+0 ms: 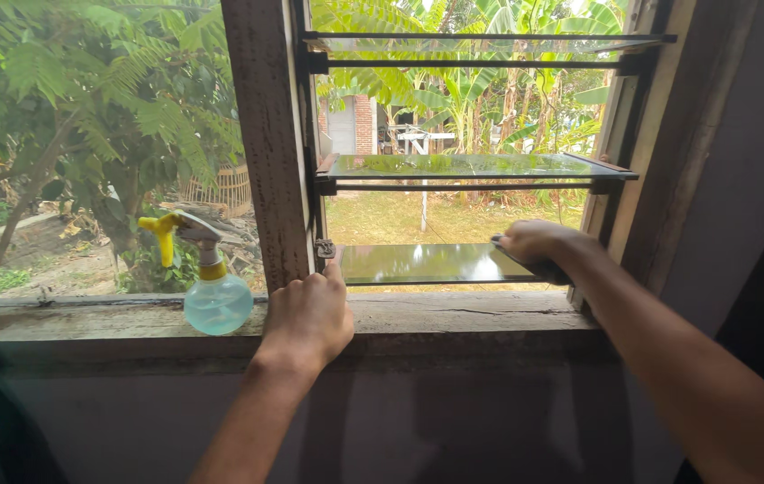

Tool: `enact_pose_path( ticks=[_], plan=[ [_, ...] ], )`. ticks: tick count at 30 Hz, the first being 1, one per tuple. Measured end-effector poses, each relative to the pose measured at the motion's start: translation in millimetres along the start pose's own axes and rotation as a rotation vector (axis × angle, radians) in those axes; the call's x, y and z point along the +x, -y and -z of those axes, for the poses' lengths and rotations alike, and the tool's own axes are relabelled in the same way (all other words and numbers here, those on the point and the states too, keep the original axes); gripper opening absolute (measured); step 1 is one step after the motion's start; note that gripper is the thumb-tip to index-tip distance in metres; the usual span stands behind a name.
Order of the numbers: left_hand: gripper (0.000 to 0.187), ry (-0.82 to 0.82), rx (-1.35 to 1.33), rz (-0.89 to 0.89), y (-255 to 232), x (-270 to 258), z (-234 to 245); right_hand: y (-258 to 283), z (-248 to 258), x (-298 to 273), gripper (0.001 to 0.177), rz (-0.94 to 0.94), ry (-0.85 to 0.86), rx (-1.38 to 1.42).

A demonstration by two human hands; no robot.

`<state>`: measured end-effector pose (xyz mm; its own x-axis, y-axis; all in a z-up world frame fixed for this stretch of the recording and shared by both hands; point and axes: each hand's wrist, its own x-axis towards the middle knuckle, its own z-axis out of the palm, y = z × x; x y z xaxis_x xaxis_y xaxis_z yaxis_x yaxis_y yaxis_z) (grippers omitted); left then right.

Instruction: The person sprays a liquid onto the glass panes of a louvered window and wipes them with a cloth.

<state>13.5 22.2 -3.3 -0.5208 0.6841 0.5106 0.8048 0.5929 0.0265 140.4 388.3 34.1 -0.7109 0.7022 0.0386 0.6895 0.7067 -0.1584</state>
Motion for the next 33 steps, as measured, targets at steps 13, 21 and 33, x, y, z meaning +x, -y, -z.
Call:
enact_pose_path(
  ticks=[13, 21, 33],
  plan=[
    [0.061, 0.005, -0.113, 0.016, 7.2, -5.7, 12.7, 10.3, -5.4, -69.9, 0.050, 0.450, -0.057, 0.125],
    [0.064, 0.064, -0.093, 0.020, 5.7, -2.9, 11.1, 51.4, -19.0, 31.9, 0.048, 0.383, -0.074, -0.081],
    [0.043, -0.005, -0.170, 0.004, 17.8, -5.6, 11.3, 38.0, -1.8, -67.4, 0.041, 0.606, -0.015, 0.295]
  ],
)
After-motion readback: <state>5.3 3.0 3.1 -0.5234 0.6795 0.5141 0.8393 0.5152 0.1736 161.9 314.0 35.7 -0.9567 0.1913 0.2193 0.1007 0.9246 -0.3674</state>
